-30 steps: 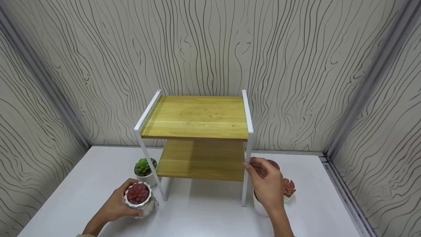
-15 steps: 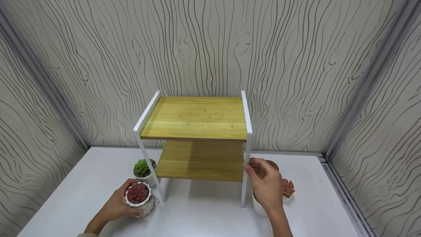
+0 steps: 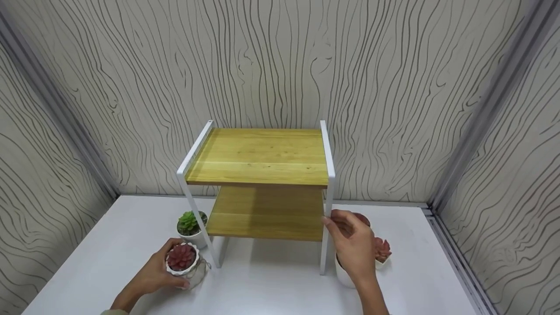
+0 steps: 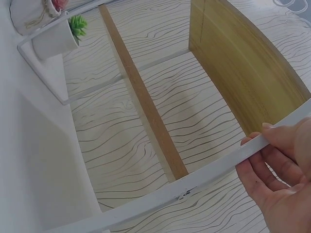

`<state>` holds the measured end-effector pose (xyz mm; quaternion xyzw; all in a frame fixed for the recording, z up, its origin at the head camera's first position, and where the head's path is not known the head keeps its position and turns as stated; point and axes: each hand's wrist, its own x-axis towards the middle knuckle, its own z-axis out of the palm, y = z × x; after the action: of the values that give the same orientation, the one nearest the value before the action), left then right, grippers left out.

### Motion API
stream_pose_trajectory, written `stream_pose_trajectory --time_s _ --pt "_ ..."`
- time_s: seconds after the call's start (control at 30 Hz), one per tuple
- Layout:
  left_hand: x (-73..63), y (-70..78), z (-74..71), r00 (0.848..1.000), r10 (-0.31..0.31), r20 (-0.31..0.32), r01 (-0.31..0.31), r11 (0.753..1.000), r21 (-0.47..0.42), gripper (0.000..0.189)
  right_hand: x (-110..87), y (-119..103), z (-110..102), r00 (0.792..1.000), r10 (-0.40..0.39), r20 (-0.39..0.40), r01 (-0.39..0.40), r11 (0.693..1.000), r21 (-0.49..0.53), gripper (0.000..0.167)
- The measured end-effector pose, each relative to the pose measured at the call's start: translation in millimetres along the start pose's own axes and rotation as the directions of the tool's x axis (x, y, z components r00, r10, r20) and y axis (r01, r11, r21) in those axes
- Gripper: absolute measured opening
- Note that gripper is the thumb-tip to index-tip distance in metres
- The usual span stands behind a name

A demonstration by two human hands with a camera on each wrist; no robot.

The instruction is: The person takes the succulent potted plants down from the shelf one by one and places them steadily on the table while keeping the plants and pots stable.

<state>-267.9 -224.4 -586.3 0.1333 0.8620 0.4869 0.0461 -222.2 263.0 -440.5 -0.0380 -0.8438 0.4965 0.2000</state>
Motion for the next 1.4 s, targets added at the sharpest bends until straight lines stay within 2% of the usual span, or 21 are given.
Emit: stream_pose_trajectory --time_s 0.3,0.93,1.17,1.4 --pt "-0.8 -3.5 -0.9 1.0 0.007 0.014 -0.007 1.0 0.0 0.107 0.3 0 0 1.0 0.014 0.004 -0.014 1.0 -0.004 0.028" --pt "-7.5 4.7 -0.6 0.999 -0.04 -0.037 0.041 0.999 0.033 0.115 -0.8 5 -1 1.0 -0.005 0.001 0.005 1.0 0.015 0.027" --pt "-17.8 10.8 -8.3 0.993 -0.056 -0.109 0.064 0.995 0.073 0.117 -2.7 8 -7 1.0 -0.003 0.015 0.002 0.998 0.056 0.033" --pt "-27.1 28.7 -21.0 0.977 -0.082 -0.196 0.101 0.991 0.09 0.109 -1.4 10 -16 0.991 -0.117 0.063 0.11 0.989 0.103 0.037"
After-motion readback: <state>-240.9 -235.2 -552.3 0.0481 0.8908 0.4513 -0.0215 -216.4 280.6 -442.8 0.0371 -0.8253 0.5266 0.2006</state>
